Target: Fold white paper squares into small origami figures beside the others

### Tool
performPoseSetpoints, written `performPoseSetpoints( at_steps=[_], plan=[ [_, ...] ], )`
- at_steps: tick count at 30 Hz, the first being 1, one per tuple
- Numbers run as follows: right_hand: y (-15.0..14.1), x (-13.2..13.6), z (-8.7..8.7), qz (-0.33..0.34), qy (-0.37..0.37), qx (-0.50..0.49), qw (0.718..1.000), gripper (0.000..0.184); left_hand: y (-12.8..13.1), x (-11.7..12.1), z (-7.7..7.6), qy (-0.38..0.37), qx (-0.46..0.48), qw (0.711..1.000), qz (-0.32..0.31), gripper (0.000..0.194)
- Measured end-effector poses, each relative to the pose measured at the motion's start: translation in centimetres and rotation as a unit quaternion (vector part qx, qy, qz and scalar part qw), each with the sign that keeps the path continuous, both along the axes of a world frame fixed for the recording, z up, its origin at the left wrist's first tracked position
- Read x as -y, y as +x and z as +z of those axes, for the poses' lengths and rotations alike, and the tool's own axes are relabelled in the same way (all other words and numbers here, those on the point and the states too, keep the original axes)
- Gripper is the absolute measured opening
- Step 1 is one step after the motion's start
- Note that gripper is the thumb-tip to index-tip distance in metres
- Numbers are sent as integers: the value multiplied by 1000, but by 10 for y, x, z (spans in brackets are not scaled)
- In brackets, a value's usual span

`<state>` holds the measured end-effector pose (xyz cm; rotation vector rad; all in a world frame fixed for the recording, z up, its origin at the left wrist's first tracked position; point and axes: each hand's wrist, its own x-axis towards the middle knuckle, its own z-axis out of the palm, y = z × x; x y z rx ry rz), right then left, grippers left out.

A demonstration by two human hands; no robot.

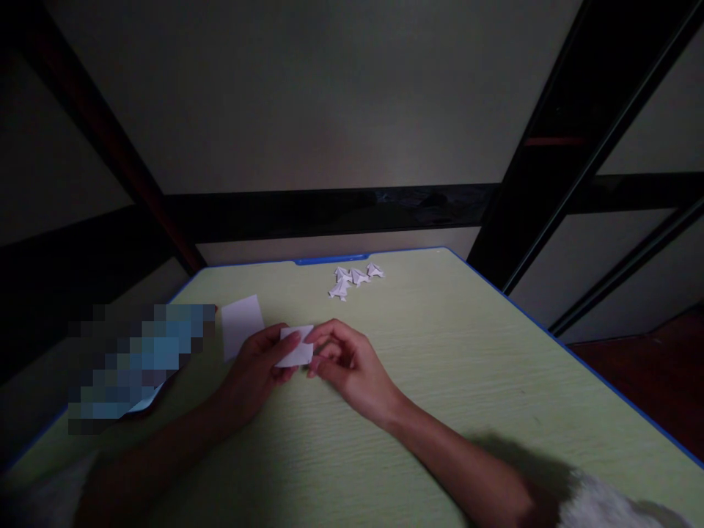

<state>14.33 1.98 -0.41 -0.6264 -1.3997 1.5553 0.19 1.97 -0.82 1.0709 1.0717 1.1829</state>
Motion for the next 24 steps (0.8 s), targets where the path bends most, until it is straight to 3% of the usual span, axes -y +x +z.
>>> performPoseSetpoints(
  at_steps=[13,24],
  plan=[
    [1,-4,3,-107,49,72,990,7,2,3,1,48,-81,995,-19,24],
    [0,-4,1,-143,-75,34,986,17,1,6,1,63,-133,988,-45,24]
  ],
)
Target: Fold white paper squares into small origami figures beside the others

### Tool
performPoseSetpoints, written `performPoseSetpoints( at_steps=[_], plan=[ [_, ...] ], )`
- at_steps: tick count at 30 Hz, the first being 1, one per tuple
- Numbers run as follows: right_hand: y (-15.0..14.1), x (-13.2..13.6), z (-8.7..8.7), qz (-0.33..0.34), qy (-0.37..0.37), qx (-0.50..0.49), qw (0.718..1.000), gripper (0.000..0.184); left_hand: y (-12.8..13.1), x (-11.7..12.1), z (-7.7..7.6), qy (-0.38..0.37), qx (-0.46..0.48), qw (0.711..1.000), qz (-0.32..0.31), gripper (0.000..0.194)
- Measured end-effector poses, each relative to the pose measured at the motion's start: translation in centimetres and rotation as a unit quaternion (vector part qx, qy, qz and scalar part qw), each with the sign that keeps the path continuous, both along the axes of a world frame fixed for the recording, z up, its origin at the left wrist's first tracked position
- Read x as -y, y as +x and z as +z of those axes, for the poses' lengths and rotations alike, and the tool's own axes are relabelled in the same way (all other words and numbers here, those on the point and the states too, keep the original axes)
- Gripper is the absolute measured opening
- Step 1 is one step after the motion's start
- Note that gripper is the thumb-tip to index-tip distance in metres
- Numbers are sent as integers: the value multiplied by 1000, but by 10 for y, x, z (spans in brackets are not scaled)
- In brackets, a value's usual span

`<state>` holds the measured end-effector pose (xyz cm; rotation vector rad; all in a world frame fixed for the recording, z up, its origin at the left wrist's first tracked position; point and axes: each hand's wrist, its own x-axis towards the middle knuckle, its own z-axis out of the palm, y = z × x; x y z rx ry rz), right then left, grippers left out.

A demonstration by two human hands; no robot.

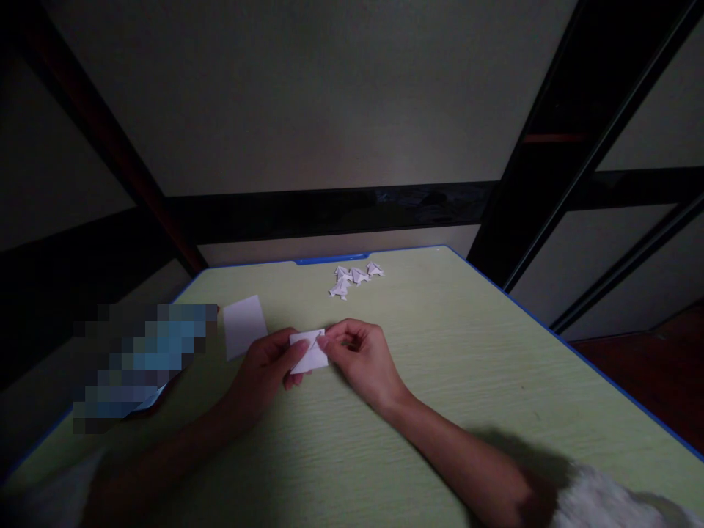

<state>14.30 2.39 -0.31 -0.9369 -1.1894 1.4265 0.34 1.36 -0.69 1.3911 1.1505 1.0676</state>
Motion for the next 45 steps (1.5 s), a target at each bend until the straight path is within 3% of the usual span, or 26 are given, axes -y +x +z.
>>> performPoseSetpoints(
  at_steps=[10,20,32,41,45],
  plan=[
    [-2,2,0,-22,-9,-11,1000,18,1,-1,2,-4,25,999,-20,23],
    [-4,3,1,28,2,-18,999,19,3,0,7,-28,-14,1000,-1,19],
    [-2,-1,-3,11,-8,19,1000,16,1,0,5,-16,-9,1000,-9,17],
    [0,-2,-7,72,80,132,985,20,1,1,7,-12,-9,1000,12,16],
    [1,3,-5,68,116,187,973,22,2,2,9,-8,-13,1000,7,18]
  ],
)
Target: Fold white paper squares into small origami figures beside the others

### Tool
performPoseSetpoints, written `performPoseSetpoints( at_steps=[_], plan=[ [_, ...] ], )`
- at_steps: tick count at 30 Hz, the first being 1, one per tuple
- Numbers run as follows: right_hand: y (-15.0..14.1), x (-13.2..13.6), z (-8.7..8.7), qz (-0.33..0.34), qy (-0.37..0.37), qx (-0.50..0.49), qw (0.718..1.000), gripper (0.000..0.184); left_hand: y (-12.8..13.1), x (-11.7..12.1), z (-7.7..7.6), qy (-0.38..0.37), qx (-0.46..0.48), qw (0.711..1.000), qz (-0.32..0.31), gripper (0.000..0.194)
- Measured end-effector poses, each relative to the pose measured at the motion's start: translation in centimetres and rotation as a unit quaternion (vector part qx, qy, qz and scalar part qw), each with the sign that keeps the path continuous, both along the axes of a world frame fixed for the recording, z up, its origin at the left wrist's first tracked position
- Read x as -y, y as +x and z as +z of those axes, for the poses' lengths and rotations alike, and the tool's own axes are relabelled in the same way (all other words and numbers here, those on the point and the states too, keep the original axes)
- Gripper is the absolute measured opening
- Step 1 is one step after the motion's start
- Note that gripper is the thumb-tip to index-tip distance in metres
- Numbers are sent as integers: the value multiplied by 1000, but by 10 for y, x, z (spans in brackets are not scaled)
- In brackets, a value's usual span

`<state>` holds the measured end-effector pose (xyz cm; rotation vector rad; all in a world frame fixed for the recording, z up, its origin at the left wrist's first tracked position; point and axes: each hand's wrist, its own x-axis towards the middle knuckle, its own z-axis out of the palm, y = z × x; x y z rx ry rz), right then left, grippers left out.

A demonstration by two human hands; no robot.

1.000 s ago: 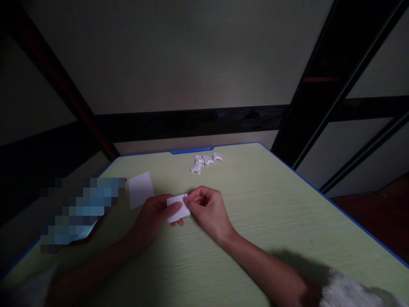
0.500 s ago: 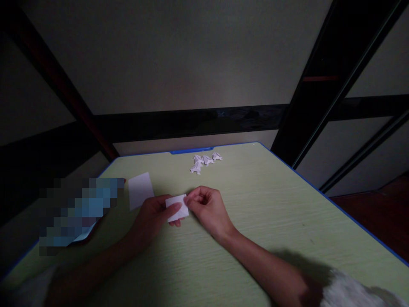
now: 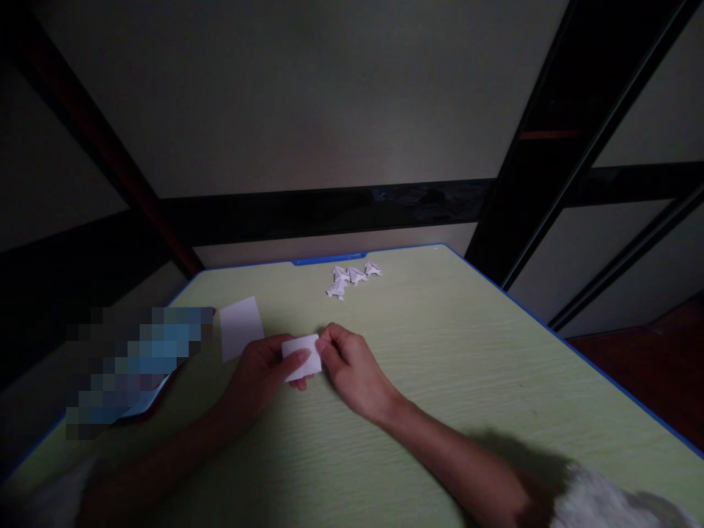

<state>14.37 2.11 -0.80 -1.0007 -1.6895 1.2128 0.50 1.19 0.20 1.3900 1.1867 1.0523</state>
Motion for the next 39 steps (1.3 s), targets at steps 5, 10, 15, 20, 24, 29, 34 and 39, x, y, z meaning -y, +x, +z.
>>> performPoseSetpoints(
  at_steps=[5,10,15,20,24,29,34,39],
  plan=[
    [0,6,5,-9,33,15,999,20,1,0,-1,-7,2,1000,-7,18],
    [-3,4,0,41,-29,-52,997,21,-1,-1,-3,-17,5,999,-36,19],
    [-5,1,0,92,-93,-126,983,25,-1,3,-2,-24,19,997,-75,20],
    [-4,3,6,133,-79,-103,982,28,3,3,0,-48,30,995,-79,24],
    [-2,4,8,121,-80,-94,985,32,4,2,-1,-57,41,995,-74,23],
    [-2,1,5,121,-108,-136,977,37,-1,-1,-4,-49,74,992,-90,18],
    [1,-2,1,89,-135,-175,971,39,-5,-4,-7,-42,170,983,-60,14],
    [-2,-4,2,57,-168,-215,960,36,-5,-4,-5,-49,208,976,-37,13]
  ],
)
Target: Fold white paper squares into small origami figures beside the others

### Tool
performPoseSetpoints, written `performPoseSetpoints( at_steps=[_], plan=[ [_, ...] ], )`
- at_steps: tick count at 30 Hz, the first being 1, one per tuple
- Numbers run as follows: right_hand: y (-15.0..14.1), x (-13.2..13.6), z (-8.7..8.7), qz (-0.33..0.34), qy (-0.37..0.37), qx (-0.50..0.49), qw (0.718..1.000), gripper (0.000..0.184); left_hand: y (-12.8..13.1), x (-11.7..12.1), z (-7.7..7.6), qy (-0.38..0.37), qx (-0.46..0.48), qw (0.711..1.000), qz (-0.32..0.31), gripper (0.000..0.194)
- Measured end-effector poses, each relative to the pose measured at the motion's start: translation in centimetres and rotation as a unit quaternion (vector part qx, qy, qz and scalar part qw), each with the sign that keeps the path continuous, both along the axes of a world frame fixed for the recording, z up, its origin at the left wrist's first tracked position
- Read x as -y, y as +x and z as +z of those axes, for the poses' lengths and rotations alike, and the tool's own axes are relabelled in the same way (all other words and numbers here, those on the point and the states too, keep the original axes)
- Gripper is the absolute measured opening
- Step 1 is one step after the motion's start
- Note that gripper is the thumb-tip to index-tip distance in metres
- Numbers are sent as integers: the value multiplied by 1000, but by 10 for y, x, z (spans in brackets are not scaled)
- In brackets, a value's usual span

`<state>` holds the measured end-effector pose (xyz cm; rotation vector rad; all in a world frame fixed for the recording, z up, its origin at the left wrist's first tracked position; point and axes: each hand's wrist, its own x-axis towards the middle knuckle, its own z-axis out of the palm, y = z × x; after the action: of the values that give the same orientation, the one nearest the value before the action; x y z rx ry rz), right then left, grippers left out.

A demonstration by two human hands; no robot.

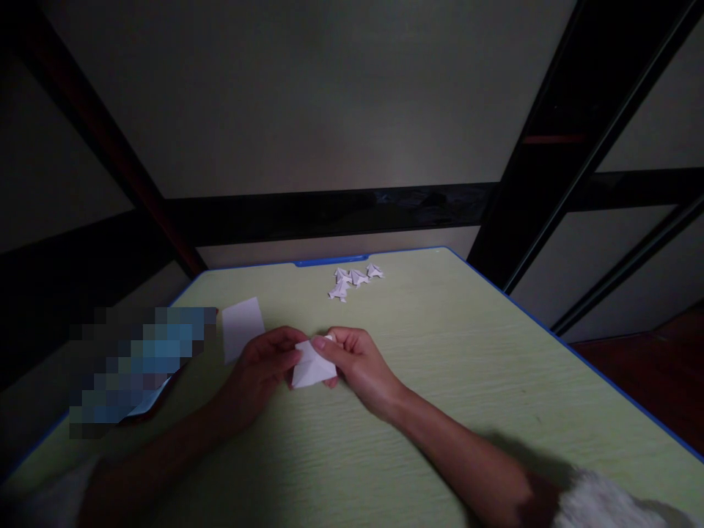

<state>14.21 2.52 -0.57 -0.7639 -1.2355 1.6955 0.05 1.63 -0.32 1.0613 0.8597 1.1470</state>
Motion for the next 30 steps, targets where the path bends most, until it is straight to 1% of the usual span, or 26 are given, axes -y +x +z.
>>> performPoseSetpoints(
  at_steps=[3,5,9,10,13,15,18,22,24,27,30],
  plan=[
    [-1,-2,0,-19,-10,-13,1000,34,0,0,0,10,-5,1000,-6,13],
    [-1,-2,-1,-18,-14,-21,1000,33,0,0,-1,25,-10,1000,-6,15],
    [1,-3,-3,8,-19,-18,1000,34,1,2,-1,76,-34,997,1,31],
    [1,-3,-3,15,-20,-13,1000,34,2,3,-1,81,-49,995,5,30],
    [1,-3,-3,17,-18,1,1000,35,3,5,0,94,-88,991,33,25],
    [1,-3,-2,10,-17,5,1000,36,3,6,-1,103,-106,987,57,27],
    [1,-4,-2,6,-16,5,1000,36,2,7,-3,124,-135,981,71,30],
    [0,-4,-3,0,-15,6,1000,37,1,10,-5,176,-170,965,95,31],
    [0,-4,-4,-1,-18,4,1000,36,2,13,-3,213,-188,954,93,30],
    [0,-3,-3,-6,-25,3,1000,35,3,15,2,269,-219,934,81,22],
    [0,-3,-1,-13,-31,-12,999,32,4,15,5,282,-239,923,105,15]
  ],
)
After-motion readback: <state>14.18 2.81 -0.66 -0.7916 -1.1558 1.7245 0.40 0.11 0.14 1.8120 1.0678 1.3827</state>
